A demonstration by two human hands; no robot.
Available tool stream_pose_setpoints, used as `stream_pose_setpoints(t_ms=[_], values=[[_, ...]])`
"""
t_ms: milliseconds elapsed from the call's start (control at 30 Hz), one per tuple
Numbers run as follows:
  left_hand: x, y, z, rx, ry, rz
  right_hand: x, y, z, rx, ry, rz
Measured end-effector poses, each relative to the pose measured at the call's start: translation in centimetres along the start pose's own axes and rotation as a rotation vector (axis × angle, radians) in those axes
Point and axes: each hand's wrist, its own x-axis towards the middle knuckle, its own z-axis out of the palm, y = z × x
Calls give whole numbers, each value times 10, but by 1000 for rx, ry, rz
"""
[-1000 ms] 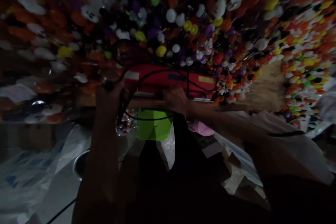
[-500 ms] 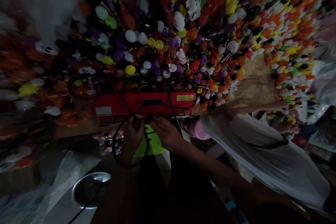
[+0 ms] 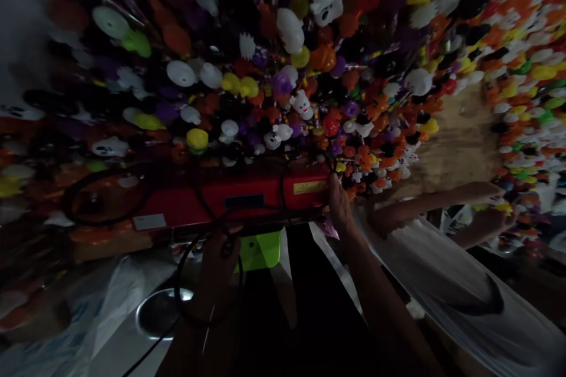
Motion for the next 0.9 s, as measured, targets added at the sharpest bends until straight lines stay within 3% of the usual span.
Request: stream_pose_setpoints(t_ms=[233, 367, 467, 533, 700, 900], values=[[-15, 8, -7, 67, -18, 19, -25, -10, 4, -27, 112, 108], [-18, 7, -17, 67, -15, 176, -38, 6, -2, 127, 158, 171], [-19, 2, -25, 60, -19, 287, -36, 20, -12, 355, 40, 295], [-22, -1, -30, 70, -37, 277, -31, 28, -20, 440, -92, 346], [-26, 0, -45, 131, -105, 267, -25, 55, -28, 480, -259, 524], [-24, -5, -64, 156, -160, 292, -21, 79, -15, 514, -376, 646]])
